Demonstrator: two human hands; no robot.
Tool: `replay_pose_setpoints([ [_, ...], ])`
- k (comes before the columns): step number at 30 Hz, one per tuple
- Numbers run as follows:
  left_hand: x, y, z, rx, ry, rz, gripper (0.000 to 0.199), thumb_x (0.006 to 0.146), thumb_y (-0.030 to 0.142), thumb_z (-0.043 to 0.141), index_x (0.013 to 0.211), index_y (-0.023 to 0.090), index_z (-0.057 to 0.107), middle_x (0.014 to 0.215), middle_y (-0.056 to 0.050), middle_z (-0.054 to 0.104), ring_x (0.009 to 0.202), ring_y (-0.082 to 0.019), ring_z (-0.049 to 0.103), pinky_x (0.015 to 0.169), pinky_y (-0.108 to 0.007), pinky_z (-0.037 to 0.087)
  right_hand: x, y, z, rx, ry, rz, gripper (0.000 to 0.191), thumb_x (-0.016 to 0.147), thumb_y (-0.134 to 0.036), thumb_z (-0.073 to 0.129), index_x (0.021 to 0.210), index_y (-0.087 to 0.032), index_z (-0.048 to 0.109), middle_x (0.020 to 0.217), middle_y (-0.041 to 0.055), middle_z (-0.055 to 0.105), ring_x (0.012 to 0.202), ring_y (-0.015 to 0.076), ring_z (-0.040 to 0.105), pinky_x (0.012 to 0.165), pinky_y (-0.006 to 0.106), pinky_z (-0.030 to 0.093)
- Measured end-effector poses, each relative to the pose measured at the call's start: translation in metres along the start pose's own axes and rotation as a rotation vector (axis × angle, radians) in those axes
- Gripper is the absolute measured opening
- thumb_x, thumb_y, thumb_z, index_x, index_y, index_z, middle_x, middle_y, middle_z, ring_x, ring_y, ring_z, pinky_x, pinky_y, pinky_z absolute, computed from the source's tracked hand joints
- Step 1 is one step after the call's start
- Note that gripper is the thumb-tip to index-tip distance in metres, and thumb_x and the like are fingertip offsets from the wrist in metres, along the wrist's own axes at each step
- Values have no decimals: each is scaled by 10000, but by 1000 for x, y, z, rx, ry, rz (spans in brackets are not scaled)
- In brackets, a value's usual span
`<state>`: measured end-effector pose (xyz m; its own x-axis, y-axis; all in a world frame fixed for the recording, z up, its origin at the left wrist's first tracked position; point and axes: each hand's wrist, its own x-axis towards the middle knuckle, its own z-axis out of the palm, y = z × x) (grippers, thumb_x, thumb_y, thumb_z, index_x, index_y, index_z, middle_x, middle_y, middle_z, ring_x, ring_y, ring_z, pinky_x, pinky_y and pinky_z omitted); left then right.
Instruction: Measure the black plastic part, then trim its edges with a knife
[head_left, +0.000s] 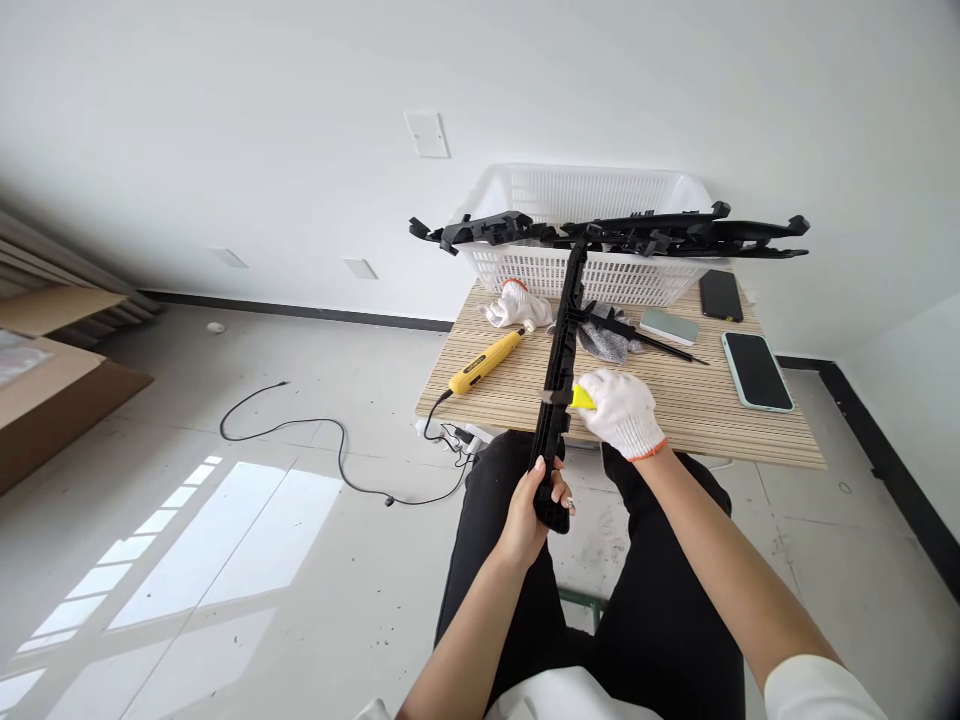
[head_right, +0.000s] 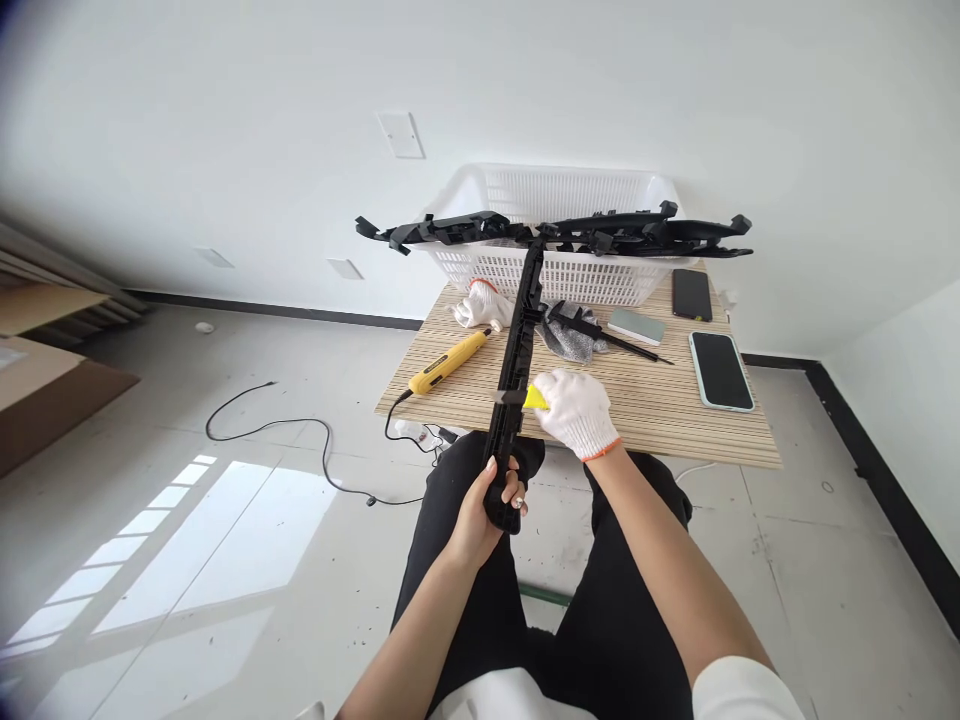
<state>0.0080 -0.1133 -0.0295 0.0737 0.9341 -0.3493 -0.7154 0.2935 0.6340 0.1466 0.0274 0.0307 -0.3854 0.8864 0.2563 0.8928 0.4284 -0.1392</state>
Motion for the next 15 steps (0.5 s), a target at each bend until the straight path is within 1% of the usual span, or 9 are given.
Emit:
replay_pose_setpoints([
  [1, 0, 0, -1, -14, 1, 4, 389, 863, 532, 645, 949, 157, 588, 585, 59, 387, 567, -97, 438, 553, -236, 466, 1, 2, 1, 13, 19, 57, 226, 844, -318, 567, 1023, -254, 689, 929, 34, 711, 746, 203, 642, 608, 302, 346],
  [4, 1, 2, -2, -76, -3, 3, 353, 884, 503, 634, 974, 164, 594, 618, 53, 384, 600, -98, 432, 585, -240, 469, 6, 10, 3, 29, 166, 392, 328, 906, -427, 515, 1110, -225, 672, 927, 77, 702, 754, 231, 646, 611, 308, 360],
  [5, 1, 3, -3, -101, -7, -8, 337, 888, 492, 632, 976, 169, 594, 628, 52, 378, 608, -98, 427, 594, -240, 470, 7, 13, 4, 20, 184, 448, 382, 904, -485, 519, 1134, -220, 669, 945, 95, 693, 783, 250, 649, 625, 317, 374],
  [6, 0, 5, -3, -125, -13, -24, 318, 890, 478, 633, 974, 174, 593, 639, 52, 369, 616, -97, 421, 602, -241, 472, 8, 16, 5, 3, 182, 467, 428, 888, -537, 539, 1150, -225, 669, 970, 110, 682, 821, 273, 650, 641, 328, 389],
  [8, -2, 8, -3, -159, -26, -50, 257, 877, 420, 656, 970, 191, 586, 661, 52, 350, 632, -100, 412, 614, -241, 475, 7, 21, 6, -39, 145, 446, 472, 846, -585, 593, 1169, -250, 672, 1024, 129, 663, 899, 313, 642, 673, 352, 415],
  [10, -6, 12, -3, -171, -61, -79, 217, 839, 363, 678, 934, 197, 574, 705, 41, 355, 667, -109, 419, 630, -256, 489, 4, 23, 6, -45, 141, 438, 459, 857, -559, 596, 1177, -238, 670, 1036, 145, 660, 929, 325, 633, 700, 374, 433],
  [11, -7, 14, -3, -175, -86, -99, 222, 812, 356, 681, 906, 192, 566, 736, 31, 364, 685, -116, 424, 635, -272, 498, 1, 23, 5, 5, 151, 447, 442, 882, -538, 569, 1170, -218, 668, 1005, 147, 667, 910, 311, 636, 704, 374, 439],
  [13, -10, 17, -4, -198, -137, -140, 256, 756, 385, 666, 840, 178, 541, 793, 9, 371, 701, -128, 419, 610, -295, 502, -6, 23, 1, 291, 173, 478, 425, 931, -524, 487, 1123, -188, 662, 895, 121, 676, 814, 251, 645, 674, 340, 451],
  [15, -10, 18, -6, -252, -164, -161, 275, 714, 404, 637, 786, 170, 513, 803, 3, 346, 673, -121, 384, 549, -274, 465, -16, 22, -4, 750, 152, 508, 419, 931, -546, 465, 1025, -183, 652, 753, 65, 648, 673, 182, 622, 580, 275, 435],
])
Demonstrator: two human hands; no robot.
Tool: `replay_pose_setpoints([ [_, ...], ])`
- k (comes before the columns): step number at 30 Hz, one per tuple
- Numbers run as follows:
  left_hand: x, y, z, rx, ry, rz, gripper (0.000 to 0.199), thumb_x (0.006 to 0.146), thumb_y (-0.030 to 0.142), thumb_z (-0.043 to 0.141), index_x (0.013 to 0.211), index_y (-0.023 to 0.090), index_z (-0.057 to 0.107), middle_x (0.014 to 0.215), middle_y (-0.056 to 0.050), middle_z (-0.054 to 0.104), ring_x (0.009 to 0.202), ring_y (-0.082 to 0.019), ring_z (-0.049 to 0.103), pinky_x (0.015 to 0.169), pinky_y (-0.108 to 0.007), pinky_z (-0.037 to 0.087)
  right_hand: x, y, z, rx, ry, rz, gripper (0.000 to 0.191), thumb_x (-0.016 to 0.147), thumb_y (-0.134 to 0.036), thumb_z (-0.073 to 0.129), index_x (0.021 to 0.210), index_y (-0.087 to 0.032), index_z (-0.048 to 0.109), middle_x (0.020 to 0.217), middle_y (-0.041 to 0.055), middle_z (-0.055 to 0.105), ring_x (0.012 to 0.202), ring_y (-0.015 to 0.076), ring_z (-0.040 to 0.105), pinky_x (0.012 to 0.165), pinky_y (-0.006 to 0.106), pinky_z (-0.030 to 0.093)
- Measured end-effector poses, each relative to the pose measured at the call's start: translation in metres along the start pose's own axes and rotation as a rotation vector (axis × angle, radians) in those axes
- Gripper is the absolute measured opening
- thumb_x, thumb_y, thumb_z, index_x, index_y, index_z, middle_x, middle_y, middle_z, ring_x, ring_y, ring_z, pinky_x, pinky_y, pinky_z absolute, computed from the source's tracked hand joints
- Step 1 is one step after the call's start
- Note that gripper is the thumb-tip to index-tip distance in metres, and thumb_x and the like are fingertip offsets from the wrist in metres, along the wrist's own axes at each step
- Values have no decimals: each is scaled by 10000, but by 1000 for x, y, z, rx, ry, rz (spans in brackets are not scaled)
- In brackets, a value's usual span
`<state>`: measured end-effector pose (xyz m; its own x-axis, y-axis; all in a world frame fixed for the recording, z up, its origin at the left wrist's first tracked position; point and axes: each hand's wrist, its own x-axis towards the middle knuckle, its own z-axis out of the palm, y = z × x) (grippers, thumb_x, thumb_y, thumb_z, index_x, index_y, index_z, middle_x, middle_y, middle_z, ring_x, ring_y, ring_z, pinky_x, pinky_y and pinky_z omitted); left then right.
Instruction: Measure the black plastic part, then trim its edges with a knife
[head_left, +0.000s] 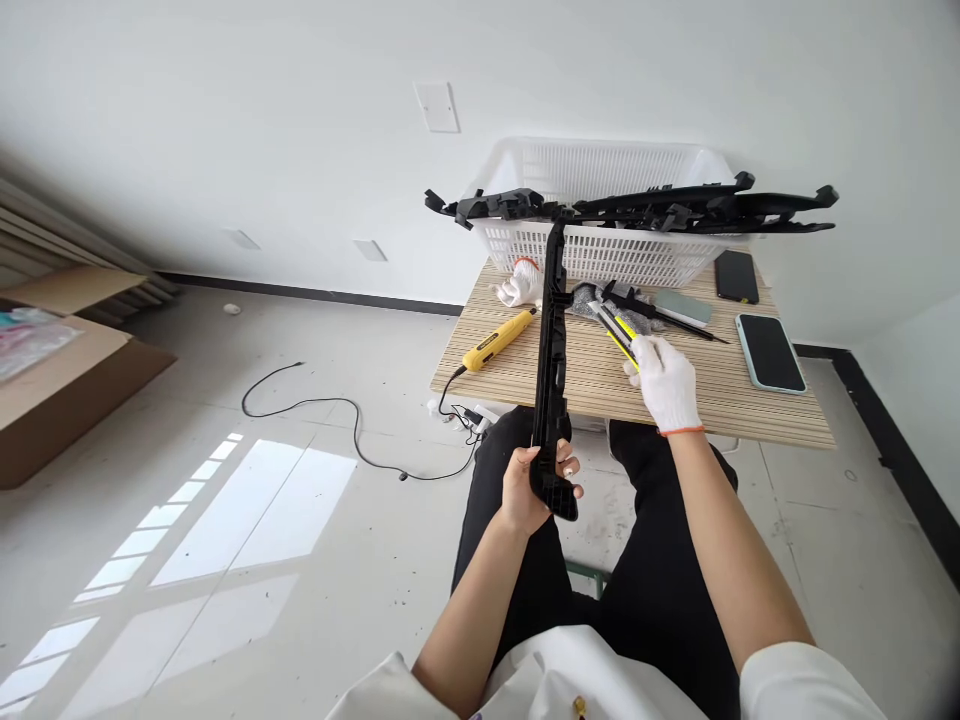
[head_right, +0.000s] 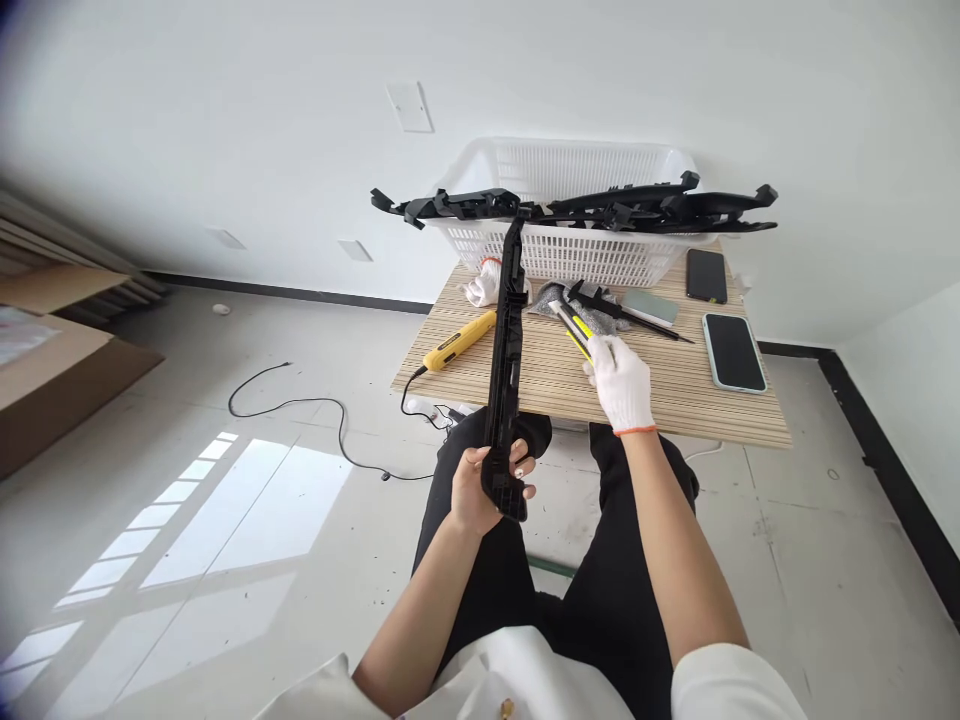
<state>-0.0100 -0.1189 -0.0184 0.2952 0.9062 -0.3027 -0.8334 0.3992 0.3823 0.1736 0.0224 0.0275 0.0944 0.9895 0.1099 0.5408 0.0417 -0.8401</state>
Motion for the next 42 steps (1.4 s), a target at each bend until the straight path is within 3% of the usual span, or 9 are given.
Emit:
replay_pose_setpoints([
  [2, 0, 1, -2, -64, -8, 20, 249, 701, 373, 620, 750, 168, 487, 774, 13, 306, 634, -102, 333, 495, -223, 392, -11, 1, -7, 340, -192, 102, 388, 874, -553, 549, 933, -180, 637, 621, 14, 589, 533, 131, 552, 470, 226, 369],
  [5, 4, 1, -5, -124, 1, 58, 214, 725, 325, 624, 745, 154, 496, 761, 18, 317, 604, -78, 305, 476, -184, 334, -26, 2, -13, 429, -415, 179, 327, 735, -450, 729, 876, -162, 666, 537, -13, 567, 438, 87, 459, 403, 197, 292],
  [10, 10, -5, -5, -64, 107, 158, 183, 825, 283, 674, 901, 146, 580, 899, -23, 493, 657, -63, 407, 543, -180, 378, -33, 1, -10, 446, -314, 202, 270, 693, -396, 748, 801, -157, 685, 523, -16, 554, 471, 99, 514, 405, 191, 310],
  [14, 13, -9, -5, 52, 172, 213, 254, 828, 312, 726, 995, 146, 630, 926, -30, 535, 675, -61, 436, 593, -195, 421, -30, -2, -9, 479, -247, 227, 273, 699, -405, 748, 756, -152, 665, 502, -15, 537, 445, 85, 479, 397, 190, 291],
  [19, 14, -10, -7, 63, 164, 222, 241, 847, 313, 721, 996, 141, 640, 936, -32, 540, 653, -50, 434, 576, -187, 412, -32, 2, -12, 475, -373, 217, 297, 696, -412, 763, 767, -133, 687, 525, -7, 535, 430, 76, 448, 378, 193, 256],
  [24, 12, -7, -8, 31, 165, 214, 239, 833, 319, 743, 939, 138, 629, 931, -30, 547, 637, -41, 432, 556, -177, 393, -39, 11, -20, 444, -264, 162, 296, 731, -417, 742, 843, -143, 732, 544, -14, 533, 482, 94, 496, 408, 201, 316],
  [29, 12, -5, -7, -12, 129, 199, 215, 869, 308, 708, 985, 141, 636, 919, -23, 541, 632, -38, 430, 565, -172, 407, -42, 11, -28, 258, -407, 82, 324, 740, -440, 748, 901, -159, 764, 603, 16, 621, 488, 92, 488, 438, 221, 373],
  [38, 12, -6, -7, -33, 103, 189, 191, 892, 291, 680, 1017, 155, 631, 918, -17, 541, 623, -32, 435, 574, -167, 429, -47, 21, -24, 133, -371, -63, 357, 767, -469, 729, 973, -183, 781, 761, 67, 713, 597, 158, 614, 509, 262, 470],
  [42, 11, -7, -6, 62, 142, 178, 210, 901, 345, 663, 1021, 178, 621, 961, -9, 546, 661, -47, 490, 708, -253, 533, -49, 17, -20, 126, -252, -33, 384, 784, -490, 706, 975, -165, 777, 714, 57, 701, 574, 145, 600, 505, 248, 456],
])
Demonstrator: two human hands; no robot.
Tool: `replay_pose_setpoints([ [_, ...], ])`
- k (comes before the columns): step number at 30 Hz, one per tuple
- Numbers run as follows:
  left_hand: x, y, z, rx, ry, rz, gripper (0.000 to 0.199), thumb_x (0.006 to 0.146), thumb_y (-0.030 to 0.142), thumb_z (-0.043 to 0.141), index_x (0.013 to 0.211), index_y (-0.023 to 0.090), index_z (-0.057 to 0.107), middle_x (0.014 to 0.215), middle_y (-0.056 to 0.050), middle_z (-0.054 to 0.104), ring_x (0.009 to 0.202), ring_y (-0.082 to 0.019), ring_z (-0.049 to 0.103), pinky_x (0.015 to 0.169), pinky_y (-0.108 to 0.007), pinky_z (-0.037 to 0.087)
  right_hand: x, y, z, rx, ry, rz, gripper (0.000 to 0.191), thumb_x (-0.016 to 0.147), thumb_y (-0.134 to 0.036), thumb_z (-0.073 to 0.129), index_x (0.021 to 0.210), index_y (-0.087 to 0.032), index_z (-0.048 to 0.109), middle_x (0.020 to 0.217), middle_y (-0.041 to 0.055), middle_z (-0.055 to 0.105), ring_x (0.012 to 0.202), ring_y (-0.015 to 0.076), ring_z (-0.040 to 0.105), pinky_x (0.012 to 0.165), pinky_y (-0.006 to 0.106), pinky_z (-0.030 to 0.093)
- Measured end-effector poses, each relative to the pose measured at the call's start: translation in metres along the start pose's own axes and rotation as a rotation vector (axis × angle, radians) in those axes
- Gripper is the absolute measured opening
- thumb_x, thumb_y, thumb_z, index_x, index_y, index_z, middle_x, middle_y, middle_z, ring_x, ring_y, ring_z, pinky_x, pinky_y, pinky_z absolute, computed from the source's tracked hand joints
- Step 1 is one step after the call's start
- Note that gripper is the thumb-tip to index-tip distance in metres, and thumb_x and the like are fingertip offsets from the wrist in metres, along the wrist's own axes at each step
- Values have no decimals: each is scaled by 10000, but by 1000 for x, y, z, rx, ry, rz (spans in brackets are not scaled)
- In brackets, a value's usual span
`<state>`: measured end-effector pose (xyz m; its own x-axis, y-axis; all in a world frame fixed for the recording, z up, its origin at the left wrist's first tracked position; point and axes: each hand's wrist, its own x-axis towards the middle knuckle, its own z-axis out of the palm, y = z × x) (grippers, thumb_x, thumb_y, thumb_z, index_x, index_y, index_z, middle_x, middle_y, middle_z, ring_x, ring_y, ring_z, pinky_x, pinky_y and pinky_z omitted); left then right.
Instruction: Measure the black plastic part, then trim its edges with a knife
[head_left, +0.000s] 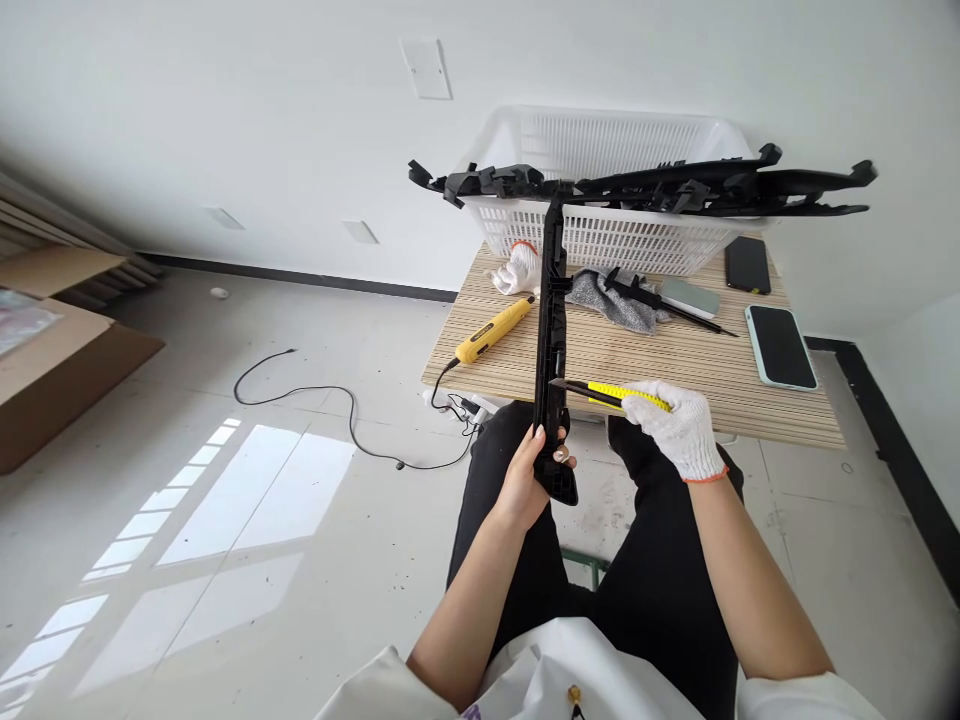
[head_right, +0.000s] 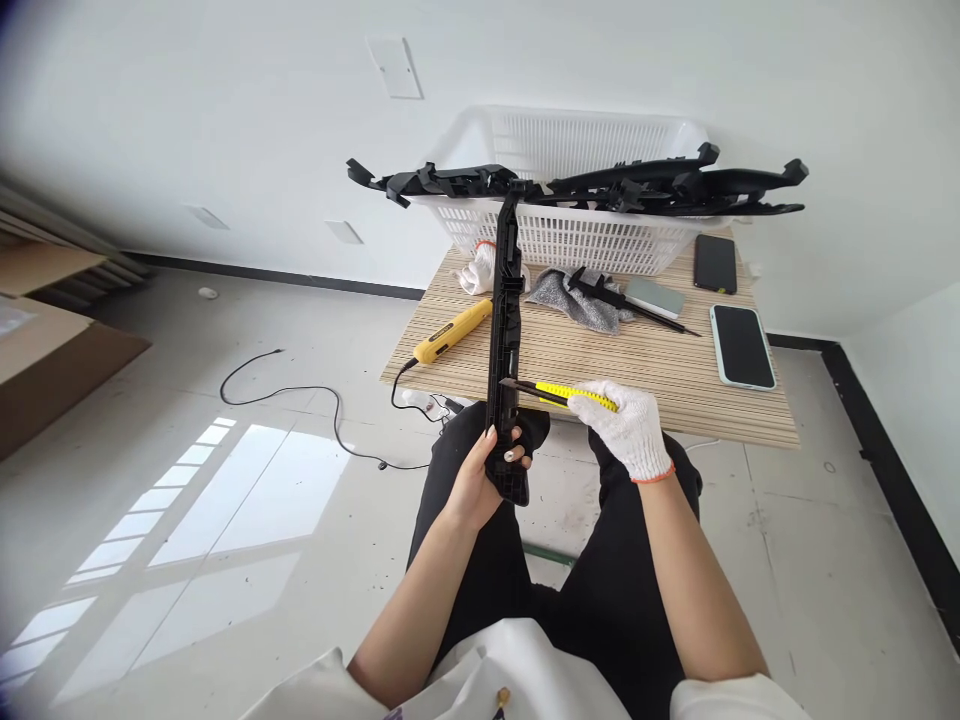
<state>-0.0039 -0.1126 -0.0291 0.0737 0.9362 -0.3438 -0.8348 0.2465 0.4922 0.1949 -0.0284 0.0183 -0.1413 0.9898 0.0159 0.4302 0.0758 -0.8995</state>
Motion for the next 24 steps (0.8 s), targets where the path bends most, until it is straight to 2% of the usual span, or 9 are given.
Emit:
replay_pose_setpoints([
  [3, -3, -1, 2, 133, -15, -55, 248, 910, 407, 637, 1072, 223, 596, 1007, -2, 553, 741, -87, 564, 840, -393, 571, 1, -5, 4, 17, 2, 32, 377, 778, -487, 707, 957, -162, 775, 669, 41, 682, 554, 128, 577, 499, 232, 437],
  [5, -4, -2, 4, 218, -18, -66, 264, 911, 445, 623, 1072, 241, 576, 1004, 7, 556, 737, -87, 570, 857, -424, 577, 3, -8, 4, 65, 22, 71, 353, 774, -475, 708, 920, -159, 769, 633, 29, 663, 530, 115, 550, 481, 222, 415],
  [7, -5, -4, 5, 293, -7, -34, 268, 914, 477, 604, 1039, 244, 562, 981, 22, 553, 680, -64, 538, 850, -415, 587, 6, -10, 3, 126, 57, 120, 322, 778, -459, 702, 870, -155, 756, 569, 12, 624, 485, 97, 501, 444, 211, 371],
  [10, -4, -7, 4, 385, 13, 15, 284, 921, 508, 573, 1001, 236, 559, 961, 32, 554, 618, -41, 486, 827, -380, 598, 9, -13, 0, 213, -14, 175, 267, 762, -414, 716, 779, -148, 723, 503, -8, 563, 435, 72, 430, 403, 197, 302],
  [12, -3, -9, 4, 431, 23, 33, 293, 921, 513, 568, 987, 228, 562, 959, 31, 564, 600, -37, 469, 807, -357, 601, 11, -15, -3, 285, -10, 203, 253, 759, -400, 710, 726, -150, 689, 488, -16, 527, 430, 71, 430, 389, 189, 275],
  [16, -1, -11, 4, 481, 37, 70, 305, 915, 516, 570, 988, 220, 566, 975, 19, 579, 594, -39, 466, 770, -331, 602, 17, -17, -5, 295, -60, 241, 255, 750, -399, 716, 720, -151, 664, 482, -14, 519, 399, 64, 403, 363, 182, 242],
  [20, 0, -13, 3, 499, 50, 87, 312, 915, 514, 569, 1013, 217, 565, 970, 12, 577, 592, -44, 472, 746, -318, 595, 27, -15, -6, 385, 85, 240, 290, 764, -408, 700, 643, -175, 579, 468, -29, 465, 419, 82, 459, 362, 176, 260],
  [23, 1, -14, 2, 511, 43, 102, 305, 926, 505, 558, 1002, 210, 563, 970, 7, 580, 592, -48, 477, 736, -306, 584, 35, -15, -10, 412, 62, 265, 346, 748, -428, 719, 606, -189, 513, 461, -31, 456, 392, 83, 451, 338, 180, 248],
  [24, 1, -14, 1, 516, 38, 108, 305, 928, 505, 555, 997, 208, 563, 971, 4, 582, 594, -50, 480, 734, -304, 580, 37, -15, -12, 430, 94, 256, 372, 749, -452, 718, 603, -194, 494, 455, -32, 460, 370, 74, 423, 329, 184, 241],
])
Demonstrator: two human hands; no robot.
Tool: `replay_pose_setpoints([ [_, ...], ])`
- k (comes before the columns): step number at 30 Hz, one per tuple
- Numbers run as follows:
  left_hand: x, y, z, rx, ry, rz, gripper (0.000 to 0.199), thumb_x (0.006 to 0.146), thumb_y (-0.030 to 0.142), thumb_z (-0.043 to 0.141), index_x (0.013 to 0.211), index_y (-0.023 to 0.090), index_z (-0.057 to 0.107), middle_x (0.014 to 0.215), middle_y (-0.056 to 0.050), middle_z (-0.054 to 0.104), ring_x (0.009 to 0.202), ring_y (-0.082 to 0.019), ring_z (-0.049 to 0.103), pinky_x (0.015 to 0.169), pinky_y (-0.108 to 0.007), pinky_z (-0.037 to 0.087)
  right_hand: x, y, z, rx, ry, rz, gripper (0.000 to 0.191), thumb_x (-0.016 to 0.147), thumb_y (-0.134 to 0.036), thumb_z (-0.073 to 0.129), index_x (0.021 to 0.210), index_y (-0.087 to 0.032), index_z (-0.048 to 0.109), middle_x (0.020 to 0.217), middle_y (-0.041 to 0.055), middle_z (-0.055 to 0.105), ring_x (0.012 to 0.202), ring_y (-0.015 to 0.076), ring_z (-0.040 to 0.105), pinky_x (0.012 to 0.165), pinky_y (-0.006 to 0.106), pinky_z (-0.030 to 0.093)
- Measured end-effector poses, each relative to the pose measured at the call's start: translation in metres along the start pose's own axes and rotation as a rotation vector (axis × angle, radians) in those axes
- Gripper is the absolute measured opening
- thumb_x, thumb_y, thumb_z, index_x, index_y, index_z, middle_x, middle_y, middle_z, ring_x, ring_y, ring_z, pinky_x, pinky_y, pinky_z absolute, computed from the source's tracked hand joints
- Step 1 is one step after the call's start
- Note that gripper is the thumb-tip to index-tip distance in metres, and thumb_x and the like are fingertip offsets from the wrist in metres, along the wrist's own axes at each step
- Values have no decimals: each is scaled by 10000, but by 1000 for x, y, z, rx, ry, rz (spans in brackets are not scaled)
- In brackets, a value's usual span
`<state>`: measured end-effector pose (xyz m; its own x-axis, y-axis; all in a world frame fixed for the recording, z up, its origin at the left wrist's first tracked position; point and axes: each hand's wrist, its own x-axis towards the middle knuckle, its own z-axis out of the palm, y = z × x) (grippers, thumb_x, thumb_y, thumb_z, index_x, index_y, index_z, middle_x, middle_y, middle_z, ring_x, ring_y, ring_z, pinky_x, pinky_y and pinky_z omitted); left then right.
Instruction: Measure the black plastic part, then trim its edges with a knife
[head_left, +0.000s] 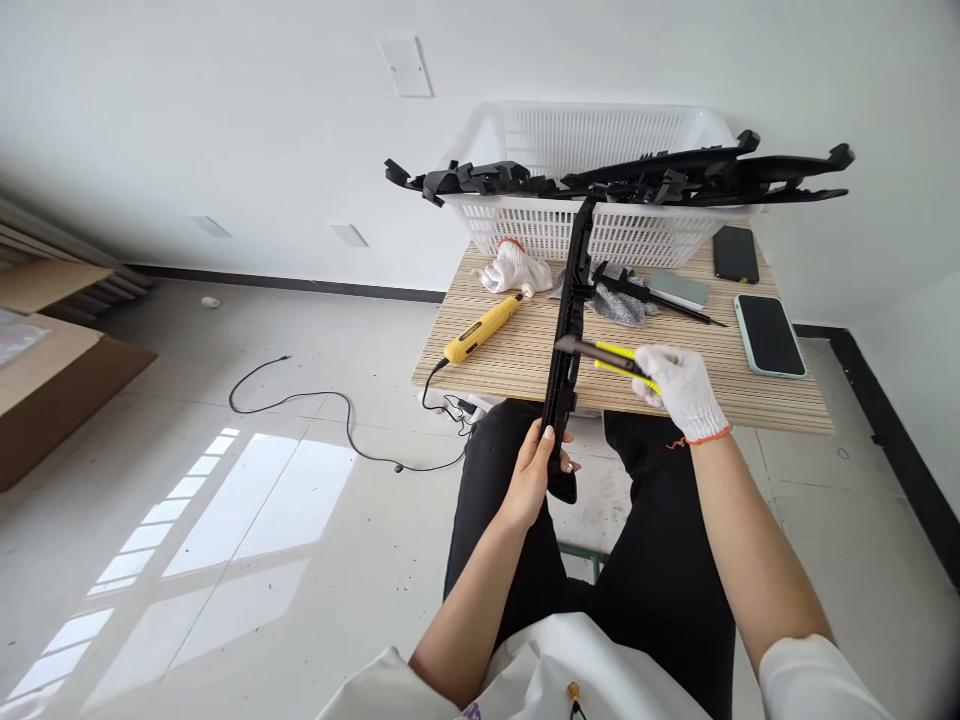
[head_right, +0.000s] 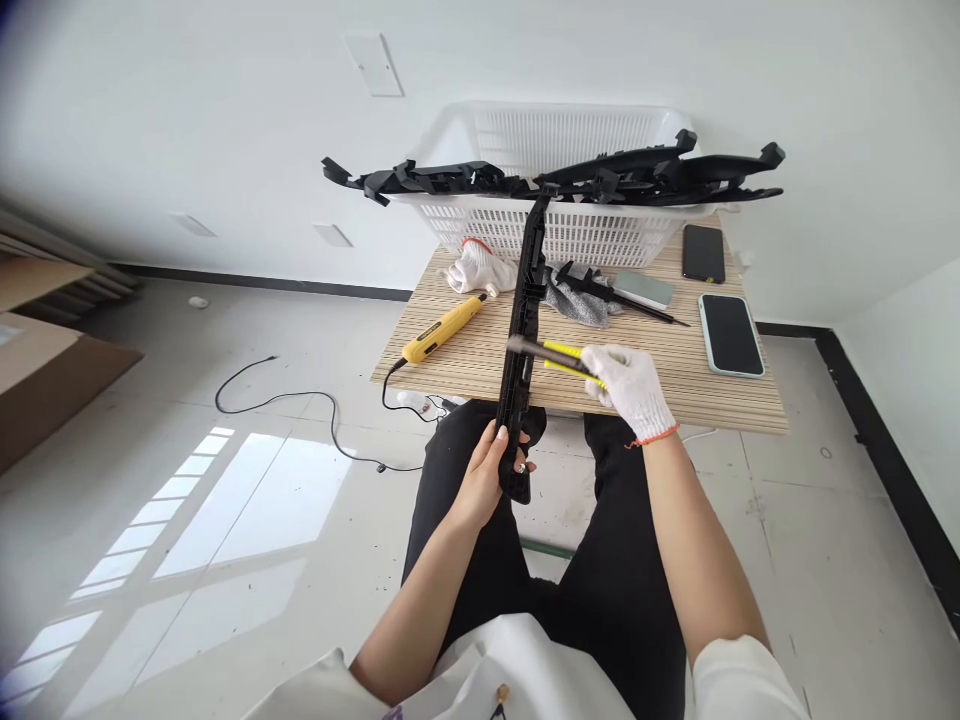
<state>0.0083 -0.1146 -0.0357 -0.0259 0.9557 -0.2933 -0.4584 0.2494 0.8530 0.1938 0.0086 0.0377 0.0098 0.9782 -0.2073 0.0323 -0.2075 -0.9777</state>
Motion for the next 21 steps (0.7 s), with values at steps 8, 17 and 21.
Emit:
replay_pose_setpoints([
  [8, 1, -2, -1, -39, -2, 8, 232, 931, 438, 548, 958, 207, 558, 971, 0, 590, 595, -62, 494, 728, -307, 557, 2, -6, -1, -12, 10, -48, 464, 763, -562, 705, 602, -206, 455, 440, -28, 461, 351, 65, 378, 322, 192, 229],
  [17, 1, -2, -5, -164, -36, 18, 193, 775, 159, 457, 950, 209, 520, 987, -6, 623, 579, -84, 513, 692, -331, 525, -4, -3, -2, -12, -35, -58, 446, 790, -517, 672, 581, -205, 431, 433, -27, 455, 345, 60, 367, 324, 192, 216],
  [21, 1, -2, -5, -159, -15, 3, 160, 806, 172, 469, 946, 204, 539, 1015, -13, 641, 603, -84, 522, 716, -342, 545, -6, 0, -1, -2, -1, -84, 400, 769, -459, 696, 588, -202, 449, 444, -40, 426, 361, 63, 387, 329, 186, 221],
])
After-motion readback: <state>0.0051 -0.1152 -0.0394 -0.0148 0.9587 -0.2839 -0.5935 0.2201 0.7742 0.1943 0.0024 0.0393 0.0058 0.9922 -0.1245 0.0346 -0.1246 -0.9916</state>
